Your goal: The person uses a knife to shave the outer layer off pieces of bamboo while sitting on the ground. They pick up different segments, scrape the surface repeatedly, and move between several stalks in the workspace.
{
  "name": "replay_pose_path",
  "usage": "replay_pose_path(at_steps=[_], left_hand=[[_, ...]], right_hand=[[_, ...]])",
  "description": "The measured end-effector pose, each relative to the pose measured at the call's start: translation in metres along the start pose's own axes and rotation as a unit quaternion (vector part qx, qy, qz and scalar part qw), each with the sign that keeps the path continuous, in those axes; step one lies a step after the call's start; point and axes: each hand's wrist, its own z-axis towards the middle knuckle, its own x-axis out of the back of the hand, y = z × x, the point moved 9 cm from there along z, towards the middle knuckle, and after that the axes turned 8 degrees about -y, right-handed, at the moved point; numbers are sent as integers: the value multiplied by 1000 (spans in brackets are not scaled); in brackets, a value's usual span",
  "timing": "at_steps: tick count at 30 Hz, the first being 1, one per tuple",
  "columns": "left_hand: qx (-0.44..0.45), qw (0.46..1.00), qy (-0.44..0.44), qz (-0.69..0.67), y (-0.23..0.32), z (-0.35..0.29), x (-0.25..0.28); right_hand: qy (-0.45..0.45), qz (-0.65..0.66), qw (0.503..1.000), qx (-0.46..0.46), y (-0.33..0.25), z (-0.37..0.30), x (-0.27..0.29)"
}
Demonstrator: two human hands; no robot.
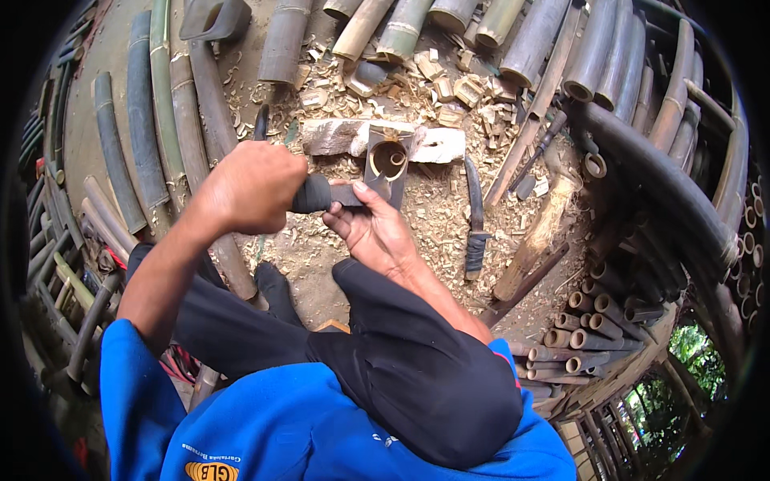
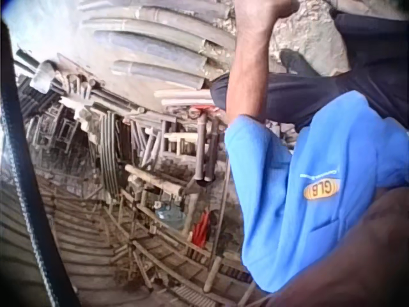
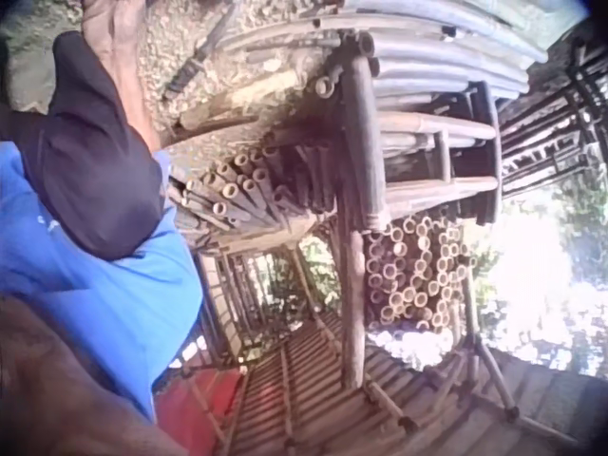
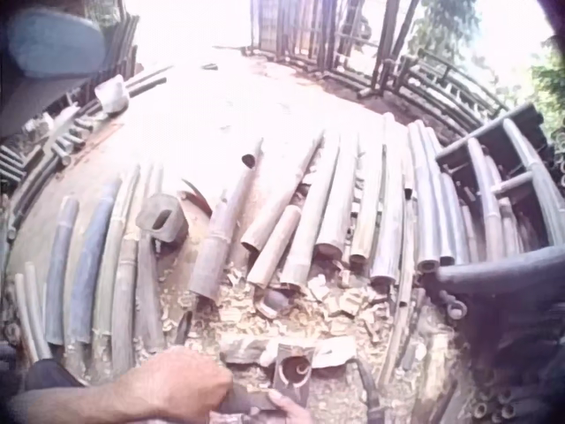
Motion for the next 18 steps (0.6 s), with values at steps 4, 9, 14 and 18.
replay_pose_path(at_steps=[4,9,14,18], left_hand=[[49,969,-64,-233,-25,9,-84],[202,793,57,-571,79,27,-167],[156,726,151,-652,100,47,-185],[120,717,109,-678,60,10,-199]], right_hand=[[87,-162,982,-49,-25,-9,11],[193,-542,790,-211,-89,-15,23],[206,-696,675,-133,-96,-27,19],[187,-630,738,-150,-53,-23,7]])
